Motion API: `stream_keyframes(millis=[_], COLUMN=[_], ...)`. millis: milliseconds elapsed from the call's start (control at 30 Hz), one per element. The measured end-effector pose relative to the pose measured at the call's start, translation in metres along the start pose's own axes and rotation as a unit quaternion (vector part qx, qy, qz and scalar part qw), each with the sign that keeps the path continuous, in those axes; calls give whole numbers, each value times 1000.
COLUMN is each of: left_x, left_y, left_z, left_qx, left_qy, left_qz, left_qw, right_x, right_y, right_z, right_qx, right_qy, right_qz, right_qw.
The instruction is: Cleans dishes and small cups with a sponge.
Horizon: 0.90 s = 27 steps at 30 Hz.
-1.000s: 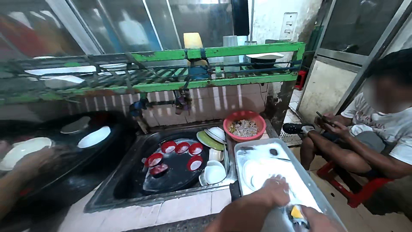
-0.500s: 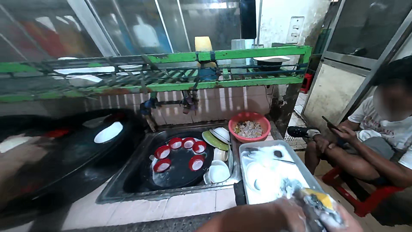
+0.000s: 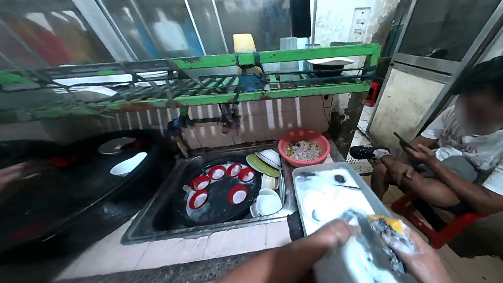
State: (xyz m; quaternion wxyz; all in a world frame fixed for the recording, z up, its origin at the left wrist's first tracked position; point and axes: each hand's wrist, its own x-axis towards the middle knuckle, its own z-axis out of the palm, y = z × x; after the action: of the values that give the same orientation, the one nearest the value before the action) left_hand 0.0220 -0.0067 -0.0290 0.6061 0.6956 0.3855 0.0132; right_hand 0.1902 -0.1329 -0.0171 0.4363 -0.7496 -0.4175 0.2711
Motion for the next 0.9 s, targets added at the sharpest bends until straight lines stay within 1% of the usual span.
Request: stream_keyframes(millis=[33,67,100,133,167,200,233,300,333,367,400,433,467,533,567,600,667,700,733,767,833,867,900], left_x=[-3,-6,-10,-15,-22,-31,-38,-44,-45,-45,-44,-41,-36,-25,-23,-22,-26,-28,-28,-28,-33,-39,-43], left_y=[4,10,17,25,34,38,40,39,36,34,32,32,33,39,38,38,38,38,38,38,37,35,30], left_z=[2,9,19,30,37,38,37,36,37,37,33,25,15,-10,-19,-23,-21,-17,-13,-10,-7,-6,-4], left_qx=[-106,-202,-283,-339,-348,-328,-314,-318,-319,-318,-322,-341,-388,-511,-552,-578,-600,-600,-587,-558,-464,-416,-385], left_qy=[41,79,113,143,170,184,189,190,191,199,213,223,240,272,267,253,238,239,245,254,269,262,252], left_qz=[-7,-9,-4,14,38,60,77,107,121,128,129,121,101,41,24,20,9,3,2,4,8,17,42], left_qw=[994,976,953,930,921,924,927,923,920,918,913,905,884,814,790,775,764,763,771,790,844,870,887], right_x=[1,0,-3,-8,-13,-12,-5,31,47,55,52,41,27,12,13,18,34,41,42,38,25,23,26], right_y=[-2,-5,-13,-23,-32,-37,-41,-40,-37,-36,-41,-47,-50,-41,-35,-34,-46,-49,-50,-50,-48,-48,-50], right_z=[5,14,26,41,53,62,63,53,50,52,57,65,77,99,104,104,92,89,90,95,109,113,111], right_qx=[20,38,47,48,42,34,35,59,72,76,64,40,20,-5,0,17,21,17,9,1,-3,-2,21], right_qy=[27,57,81,94,99,104,106,84,73,69,71,77,82,79,77,78,90,92,99,108,110,108,96], right_qz=[-4,-18,-51,-96,-142,-162,-136,-18,25,35,13,-36,-105,-234,-258,-238,-124,-83,-88,-132,-234,-247,-213], right_qw=[999,998,994,990,984,981,984,995,994,994,995,996,991,969,963,968,988,992,991,985,966,963,972])
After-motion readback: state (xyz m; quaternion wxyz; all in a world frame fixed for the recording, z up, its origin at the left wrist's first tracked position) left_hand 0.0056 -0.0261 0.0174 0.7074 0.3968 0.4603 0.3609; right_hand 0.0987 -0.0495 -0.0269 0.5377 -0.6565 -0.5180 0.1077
